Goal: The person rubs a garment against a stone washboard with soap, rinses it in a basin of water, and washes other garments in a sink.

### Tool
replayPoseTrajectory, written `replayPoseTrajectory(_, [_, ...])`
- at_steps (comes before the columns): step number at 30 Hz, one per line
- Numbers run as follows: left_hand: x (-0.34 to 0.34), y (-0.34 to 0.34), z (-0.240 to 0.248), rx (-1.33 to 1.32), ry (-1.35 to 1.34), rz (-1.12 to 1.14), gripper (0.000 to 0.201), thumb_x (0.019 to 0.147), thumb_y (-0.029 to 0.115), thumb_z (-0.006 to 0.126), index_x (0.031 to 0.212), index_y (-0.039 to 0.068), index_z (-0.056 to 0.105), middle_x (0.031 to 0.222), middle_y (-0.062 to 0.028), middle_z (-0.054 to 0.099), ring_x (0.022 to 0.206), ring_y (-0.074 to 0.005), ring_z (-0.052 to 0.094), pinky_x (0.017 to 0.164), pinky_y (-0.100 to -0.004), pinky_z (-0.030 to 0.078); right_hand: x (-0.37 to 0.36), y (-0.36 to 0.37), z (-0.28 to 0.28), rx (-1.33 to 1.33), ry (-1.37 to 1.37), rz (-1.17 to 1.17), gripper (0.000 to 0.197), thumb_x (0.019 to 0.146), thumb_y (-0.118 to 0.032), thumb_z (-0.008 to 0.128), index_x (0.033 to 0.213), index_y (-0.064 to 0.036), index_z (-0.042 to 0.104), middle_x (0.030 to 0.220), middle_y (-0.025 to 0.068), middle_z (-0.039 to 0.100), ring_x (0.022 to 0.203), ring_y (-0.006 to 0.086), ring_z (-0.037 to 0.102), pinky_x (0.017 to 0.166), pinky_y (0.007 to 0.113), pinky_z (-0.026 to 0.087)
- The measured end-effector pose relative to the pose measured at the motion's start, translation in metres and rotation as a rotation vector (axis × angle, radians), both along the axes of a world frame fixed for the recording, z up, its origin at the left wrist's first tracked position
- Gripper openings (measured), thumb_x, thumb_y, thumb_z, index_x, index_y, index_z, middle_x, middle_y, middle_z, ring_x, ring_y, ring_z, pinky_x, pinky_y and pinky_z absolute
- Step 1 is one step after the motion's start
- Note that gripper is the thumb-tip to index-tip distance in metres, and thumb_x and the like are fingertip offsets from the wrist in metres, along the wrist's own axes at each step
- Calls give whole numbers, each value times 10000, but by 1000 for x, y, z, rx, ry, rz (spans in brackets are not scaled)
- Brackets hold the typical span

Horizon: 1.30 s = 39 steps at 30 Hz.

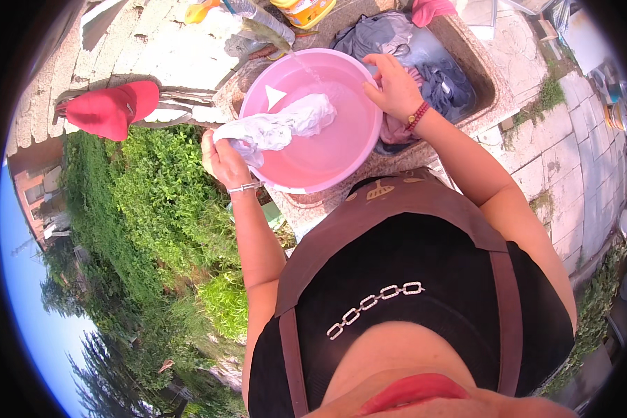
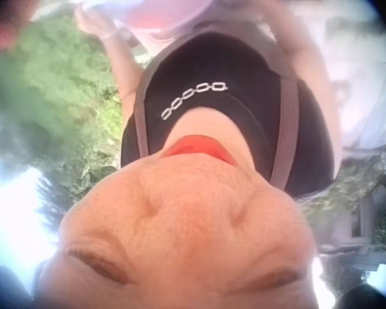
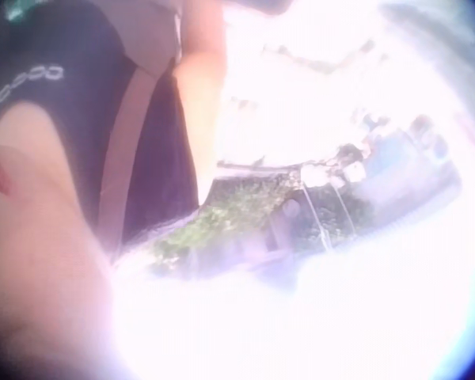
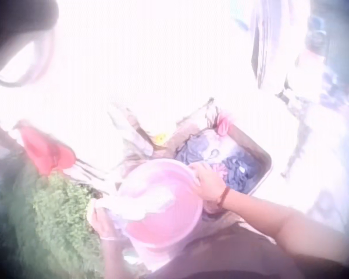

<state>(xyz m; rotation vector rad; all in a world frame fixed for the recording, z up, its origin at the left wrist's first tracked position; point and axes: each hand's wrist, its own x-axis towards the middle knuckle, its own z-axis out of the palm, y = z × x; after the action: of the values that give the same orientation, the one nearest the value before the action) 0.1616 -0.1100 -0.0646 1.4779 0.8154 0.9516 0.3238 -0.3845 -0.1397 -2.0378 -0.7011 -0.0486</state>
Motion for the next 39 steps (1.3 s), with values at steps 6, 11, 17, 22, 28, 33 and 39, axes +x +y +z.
replayPoseTrajectory(6, [31,8,-60,659,532,-249,314,852,183,621,1026,-67,543,976,-211,602,909,-288,585,762,-378,482,63,-88,-53,76,229,-327,394,802,-268,705,1099,-28,607,1035,135,642,786,205,651,739,351,527])
replayPoseTrajectory(11, [47,-37,-63,733,757,-534,463,826,241,690,1137,-64,534,1129,-243,586,1069,-384,550,904,-450,446,100,-140,-116,-346,274,-483,531,830,-397,671,1204,-35,567,1175,198,597,1010,309,614,900,399,481])
replayPoseTrajectory(17, [73,-140,-26,576,483,-609,249,836,72,651,1054,-37,598,1035,-187,634,907,-322,629,775,-355,509,137,-108,-172,-841,431,54,649,826,-474,660,1289,-39,526,1254,228,556,1180,368,526,971,414,438])
replayPoseTrajectory(22, [114,-240,-46,650,353,-856,113,796,24,645,868,-12,565,1006,-169,630,887,-341,621,773,-369,515,208,-65,-174,-601,249,137,655,803,-485,676,1275,-52,539,1272,186,556,1220,368,483,991,422,417])
replayPoseTrajectory(28, [138,-273,-136,401,454,-674,241,814,40,663,1016,-63,580,1098,-208,606,989,-370,601,855,-369,489,292,10,-179,-592,-227,140,902,653,-575,760,1394,-172,442,1421,172,437,1300,383,415,1026,496,387])
replayPoseTrajectory(33, [163,-256,-183,425,529,-505,376,830,123,660,1120,-71,522,1207,-258,521,1103,-416,525,950,-426,430,272,33,-226,-921,155,404,884,638,-496,762,1407,-205,437,1361,139,517,1278,344,459,1015,459,412])
replayPoseTrajectory(39, [208,-199,-233,786,719,-269,384,878,318,611,1075,-10,575,1357,-227,458,1241,-432,415,1009,-548,324,161,-13,-186,-495,41,815,420,637,-257,757,1002,-85,642,939,109,627,970,310,574,819,416,464])
